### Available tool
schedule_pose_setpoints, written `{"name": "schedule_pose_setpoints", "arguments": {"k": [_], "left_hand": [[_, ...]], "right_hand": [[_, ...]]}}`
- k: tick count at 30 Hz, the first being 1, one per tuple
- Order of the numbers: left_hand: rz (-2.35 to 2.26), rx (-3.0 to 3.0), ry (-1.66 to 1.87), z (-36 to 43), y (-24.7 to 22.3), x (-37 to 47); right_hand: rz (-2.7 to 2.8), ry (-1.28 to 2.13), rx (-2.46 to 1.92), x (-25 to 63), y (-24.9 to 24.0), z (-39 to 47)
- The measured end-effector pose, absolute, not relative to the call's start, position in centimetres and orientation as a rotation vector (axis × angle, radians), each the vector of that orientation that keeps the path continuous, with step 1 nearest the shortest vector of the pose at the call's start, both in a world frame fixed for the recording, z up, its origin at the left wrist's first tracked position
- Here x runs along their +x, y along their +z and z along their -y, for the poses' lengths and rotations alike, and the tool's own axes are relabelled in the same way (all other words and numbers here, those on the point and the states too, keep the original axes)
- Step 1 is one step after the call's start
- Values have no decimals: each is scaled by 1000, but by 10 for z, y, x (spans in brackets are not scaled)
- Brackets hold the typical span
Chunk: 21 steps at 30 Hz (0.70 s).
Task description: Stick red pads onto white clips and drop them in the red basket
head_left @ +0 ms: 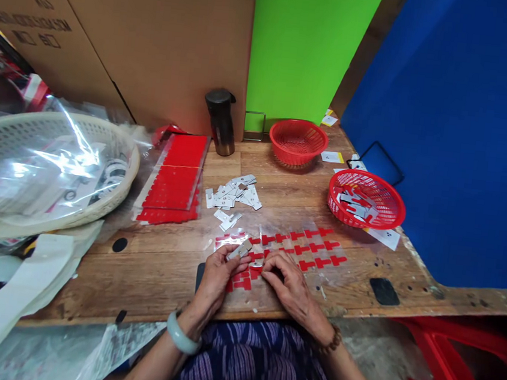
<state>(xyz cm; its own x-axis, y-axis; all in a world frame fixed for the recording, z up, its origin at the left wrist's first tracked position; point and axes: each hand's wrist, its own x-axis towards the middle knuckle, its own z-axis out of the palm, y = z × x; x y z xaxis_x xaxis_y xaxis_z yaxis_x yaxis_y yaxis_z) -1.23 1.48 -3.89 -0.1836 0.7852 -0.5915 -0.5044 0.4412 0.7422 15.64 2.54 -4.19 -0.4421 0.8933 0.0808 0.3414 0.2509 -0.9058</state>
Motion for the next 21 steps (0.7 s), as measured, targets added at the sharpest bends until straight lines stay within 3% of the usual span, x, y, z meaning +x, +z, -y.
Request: {"name": "schedule_pose_setpoints", "arguments": {"k": [6, 21], "left_hand": [[-1283, 258, 1164, -15, -37, -15], [-1148, 288, 883, 5, -6, -21]], "right_hand": [[1688, 1350, -1147, 157, -36, -27], [1858, 1230, -1165, 151, -7, -29]]}}
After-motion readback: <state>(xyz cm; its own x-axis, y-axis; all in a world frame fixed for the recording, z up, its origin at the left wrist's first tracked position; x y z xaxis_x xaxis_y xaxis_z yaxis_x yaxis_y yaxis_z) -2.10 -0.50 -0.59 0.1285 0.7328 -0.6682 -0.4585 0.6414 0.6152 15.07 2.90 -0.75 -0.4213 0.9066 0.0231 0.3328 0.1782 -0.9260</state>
